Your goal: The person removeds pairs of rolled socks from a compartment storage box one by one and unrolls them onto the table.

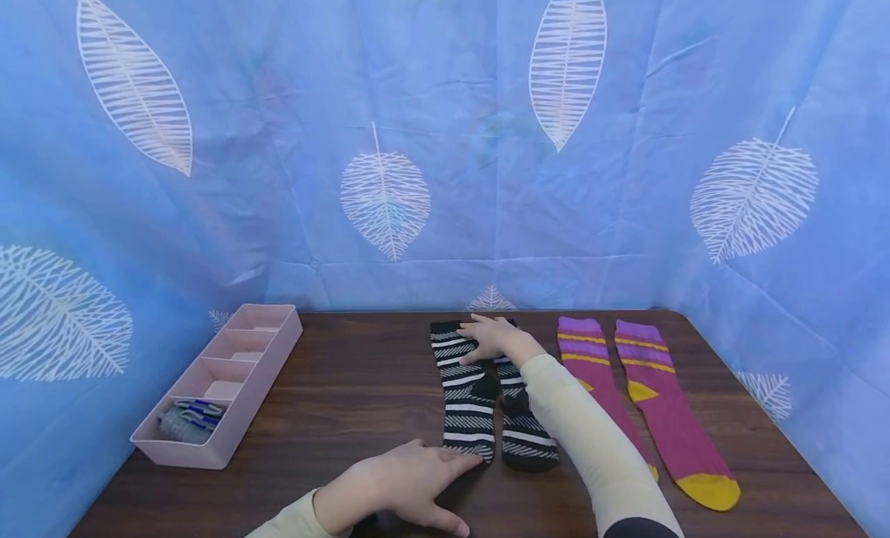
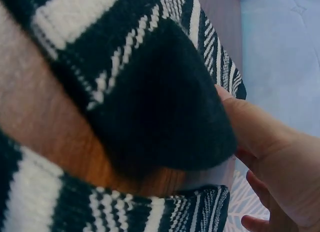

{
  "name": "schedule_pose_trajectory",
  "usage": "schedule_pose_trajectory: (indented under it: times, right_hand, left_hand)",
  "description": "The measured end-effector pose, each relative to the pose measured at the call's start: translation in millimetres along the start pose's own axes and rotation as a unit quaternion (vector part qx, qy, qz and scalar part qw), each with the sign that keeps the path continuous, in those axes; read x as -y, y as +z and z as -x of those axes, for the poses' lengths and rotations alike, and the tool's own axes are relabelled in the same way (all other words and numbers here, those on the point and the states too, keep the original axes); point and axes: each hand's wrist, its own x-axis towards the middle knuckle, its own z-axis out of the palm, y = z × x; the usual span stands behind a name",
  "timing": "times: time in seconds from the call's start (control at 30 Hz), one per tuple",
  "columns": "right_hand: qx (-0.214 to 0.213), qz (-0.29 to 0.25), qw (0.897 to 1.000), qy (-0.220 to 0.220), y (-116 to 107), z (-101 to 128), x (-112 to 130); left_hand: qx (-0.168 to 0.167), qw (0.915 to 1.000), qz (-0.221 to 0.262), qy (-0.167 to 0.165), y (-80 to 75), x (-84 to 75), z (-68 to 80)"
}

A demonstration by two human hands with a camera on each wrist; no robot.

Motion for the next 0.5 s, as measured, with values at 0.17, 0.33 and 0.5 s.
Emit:
schedule_pose_trajectory:
  times: [0.17, 0.33, 0.5]
  right_hand:
    - [-0.003, -0.005, 1.0, 0.006, 2.3, 0.4, -2.6]
    - [-0.014, -0.009, 1.0, 0.001, -0.4, 3.0, 3.2]
    - [-0.022, -0.005, 1.0, -0.004, -3.5, 9.3, 9.3]
  left_hand:
    - [-0.002, 1.0, -0.006, 0.002, -0.2, -1.0, -1.1]
    - [-0.008, 0.9997, -0.006, 0.021, 2.0, 2.4, 1.4]
    - [-0.035, 0.9981, 0.006, 0.051, 5.0, 6.8, 10.9]
